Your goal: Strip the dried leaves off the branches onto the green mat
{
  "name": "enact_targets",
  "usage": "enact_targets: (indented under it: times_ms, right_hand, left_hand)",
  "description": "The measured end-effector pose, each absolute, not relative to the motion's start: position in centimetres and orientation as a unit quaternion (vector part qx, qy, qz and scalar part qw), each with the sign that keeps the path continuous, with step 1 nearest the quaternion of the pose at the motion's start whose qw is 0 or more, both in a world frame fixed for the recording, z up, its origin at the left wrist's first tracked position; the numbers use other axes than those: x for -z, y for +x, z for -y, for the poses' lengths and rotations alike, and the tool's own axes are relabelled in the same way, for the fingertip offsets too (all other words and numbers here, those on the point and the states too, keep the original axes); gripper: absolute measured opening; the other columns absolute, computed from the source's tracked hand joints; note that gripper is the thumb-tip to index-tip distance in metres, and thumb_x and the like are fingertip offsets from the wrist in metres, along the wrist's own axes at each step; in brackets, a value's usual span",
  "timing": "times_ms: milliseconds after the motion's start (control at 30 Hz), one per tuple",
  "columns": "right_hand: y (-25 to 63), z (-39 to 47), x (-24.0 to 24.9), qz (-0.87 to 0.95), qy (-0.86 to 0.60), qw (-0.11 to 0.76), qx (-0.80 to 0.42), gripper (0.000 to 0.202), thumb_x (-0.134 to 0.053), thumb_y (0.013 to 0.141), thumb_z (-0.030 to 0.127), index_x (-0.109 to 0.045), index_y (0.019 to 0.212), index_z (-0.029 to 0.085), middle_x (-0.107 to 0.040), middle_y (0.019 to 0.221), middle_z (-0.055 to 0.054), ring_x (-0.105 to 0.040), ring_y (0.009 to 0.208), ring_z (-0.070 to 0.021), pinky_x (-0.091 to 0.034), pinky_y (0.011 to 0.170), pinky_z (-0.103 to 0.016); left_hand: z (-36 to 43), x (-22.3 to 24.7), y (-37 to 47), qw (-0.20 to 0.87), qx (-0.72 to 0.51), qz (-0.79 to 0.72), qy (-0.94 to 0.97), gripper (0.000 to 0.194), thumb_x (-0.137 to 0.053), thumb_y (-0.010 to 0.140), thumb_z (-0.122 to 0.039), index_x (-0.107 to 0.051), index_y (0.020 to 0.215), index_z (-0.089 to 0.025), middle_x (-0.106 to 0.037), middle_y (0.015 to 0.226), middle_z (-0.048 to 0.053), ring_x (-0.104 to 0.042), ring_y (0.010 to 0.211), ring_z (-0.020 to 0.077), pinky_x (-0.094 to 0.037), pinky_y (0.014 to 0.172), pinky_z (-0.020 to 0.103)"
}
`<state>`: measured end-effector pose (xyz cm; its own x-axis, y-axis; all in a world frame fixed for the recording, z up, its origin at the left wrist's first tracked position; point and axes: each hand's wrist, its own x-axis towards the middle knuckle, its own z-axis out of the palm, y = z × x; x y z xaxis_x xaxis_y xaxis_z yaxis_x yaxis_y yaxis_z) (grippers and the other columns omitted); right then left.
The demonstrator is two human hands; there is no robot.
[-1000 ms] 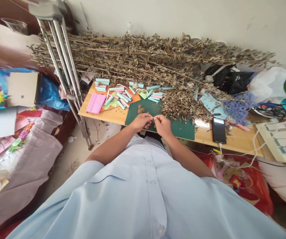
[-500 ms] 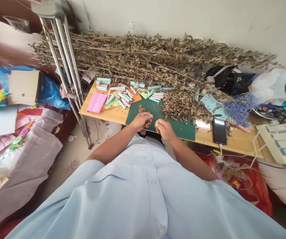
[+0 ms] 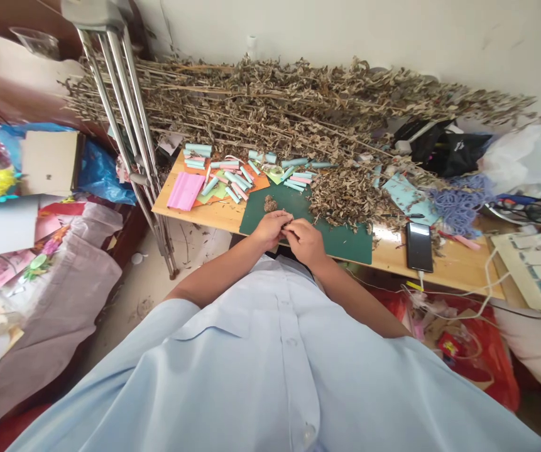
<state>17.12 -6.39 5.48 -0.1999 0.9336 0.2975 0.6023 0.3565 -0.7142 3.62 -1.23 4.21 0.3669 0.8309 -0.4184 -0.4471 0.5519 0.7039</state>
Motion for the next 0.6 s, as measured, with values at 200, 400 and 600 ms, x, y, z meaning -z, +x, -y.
enact_targets:
  times_ms: [200, 400, 600]
  right_hand:
    - [17.2, 4.9, -5.6, 0.671, -0.566, 0.390, -0.276, 0.014, -0.062, 0.090, 0.034, -0.072, 0.088, 0.024, -0.070, 0.091, -0.004, -0.062, 0.079, -0.0191, -0.050, 0.078, -0.034]
    - [17.1, 4.2, -5.4, 0.639, -0.607, 0.385, -0.275, 0.008, -0.071, 0.079, 0.030, -0.067, 0.078, 0.023, -0.065, 0.076, 0.000, -0.057, 0.069, -0.0165, -0.045, 0.068, -0.030]
    - [17.1, 4.1, -5.7, 0.642, -0.600, 0.383, -0.287, 0.010, -0.066, 0.084, 0.031, -0.067, 0.078, 0.023, -0.066, 0.074, 0.000, -0.058, 0.069, -0.0171, -0.046, 0.070, -0.031]
  left_hand:
    - [1.4, -4.6, 3.3, 0.793, -0.394, -0.406, 0.227, 0.014, -0.071, 0.080, -0.023, -0.059, 0.081, -0.015, -0.058, 0.065, -0.001, -0.058, 0.054, 0.0111, -0.055, 0.056, 0.027]
    - [1.6, -4.6, 3.4, 0.800, -0.388, -0.391, 0.238, 0.021, -0.070, 0.084, -0.032, -0.059, 0.082, -0.014, -0.057, 0.064, 0.000, -0.056, 0.050, 0.0102, -0.053, 0.051, 0.024]
    - [1.6, -4.3, 3.5, 0.788, -0.403, -0.385, 0.263, 0.025, -0.075, 0.083, -0.033, -0.058, 0.084, -0.015, -0.059, 0.066, 0.000, -0.059, 0.055, 0.0103, -0.055, 0.056, 0.025]
